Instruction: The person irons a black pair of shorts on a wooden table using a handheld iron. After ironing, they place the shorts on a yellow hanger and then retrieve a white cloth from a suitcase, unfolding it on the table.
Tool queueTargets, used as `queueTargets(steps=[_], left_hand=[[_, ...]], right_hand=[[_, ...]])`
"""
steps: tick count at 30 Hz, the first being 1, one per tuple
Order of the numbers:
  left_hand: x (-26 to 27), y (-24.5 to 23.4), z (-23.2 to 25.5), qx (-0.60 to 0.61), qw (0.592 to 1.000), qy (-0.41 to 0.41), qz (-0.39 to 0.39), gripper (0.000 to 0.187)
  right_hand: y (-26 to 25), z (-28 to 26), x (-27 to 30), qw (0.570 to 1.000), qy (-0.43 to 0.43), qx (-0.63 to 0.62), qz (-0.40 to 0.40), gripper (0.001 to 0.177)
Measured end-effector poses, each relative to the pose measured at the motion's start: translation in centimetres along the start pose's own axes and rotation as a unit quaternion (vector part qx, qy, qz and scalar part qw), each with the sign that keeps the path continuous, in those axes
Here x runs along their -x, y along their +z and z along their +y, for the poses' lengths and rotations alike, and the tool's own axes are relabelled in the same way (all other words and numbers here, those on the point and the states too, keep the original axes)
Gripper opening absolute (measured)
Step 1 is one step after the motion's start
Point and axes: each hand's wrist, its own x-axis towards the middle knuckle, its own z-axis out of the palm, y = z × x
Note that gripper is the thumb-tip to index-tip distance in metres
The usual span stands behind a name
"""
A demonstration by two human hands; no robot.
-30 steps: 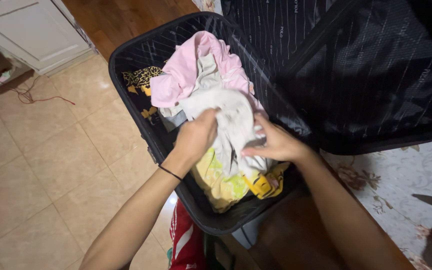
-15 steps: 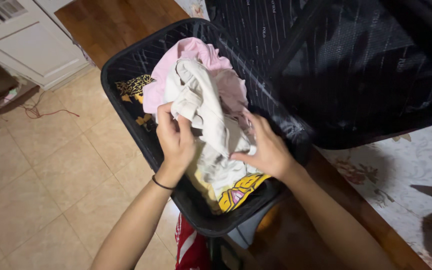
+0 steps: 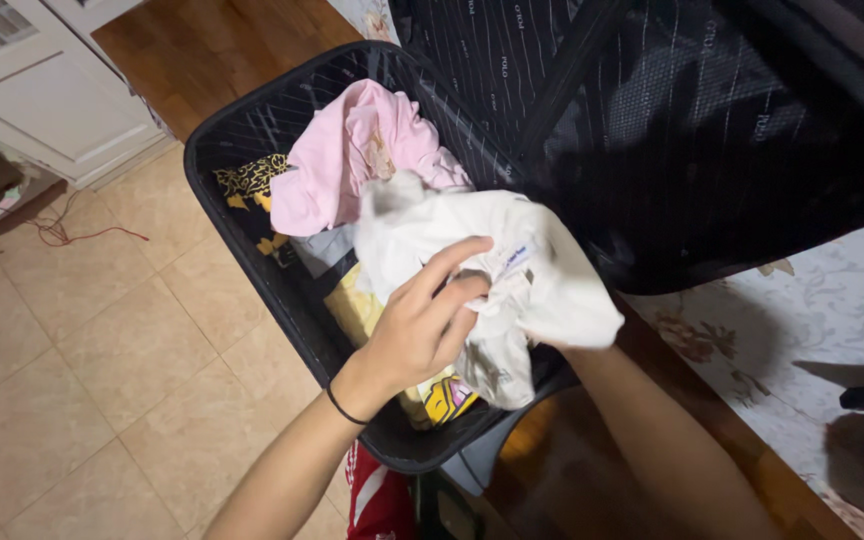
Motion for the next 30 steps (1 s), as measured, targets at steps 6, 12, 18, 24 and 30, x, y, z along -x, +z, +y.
queueTargets(steps=[6, 12, 18, 24, 30], left_hand=[[-0.2, -0.1, -3.1, -0.196, 0.978, 0.031, 0.064, 0.103], [0.6, 1.5, -4.2, -0.101, 0.98, -0.169, -0.033, 0.055], [0.1, 1.9, -3.7, -0.03, 0.954, -0.229, 0.193, 0.032], [1.7, 6.3, -1.2, 0.18, 0.962, -0.123, 0.163, 0.053], [4.0, 7.8, 2.5, 0.272, 0.948, -0.156, -0.057, 0.065]], right_hand=[[0.4, 2.8, 1.1, 0.969, 0.19, -0.1, 0.119, 0.045], [-1.1, 1.9, 4.6, 0.963, 0.205, -0.122, 0.122, 0.041], [-5.8, -2.8, 6.4, 0.999, 0.026, 0.02, 0.009, 0.037], [-7.6, -3.5, 6.7, 0.967, 0.14, -0.207, 0.047, 0.05], [-10.2, -2.6, 9.6, 0.951, 0.261, -0.148, 0.075, 0.058]])
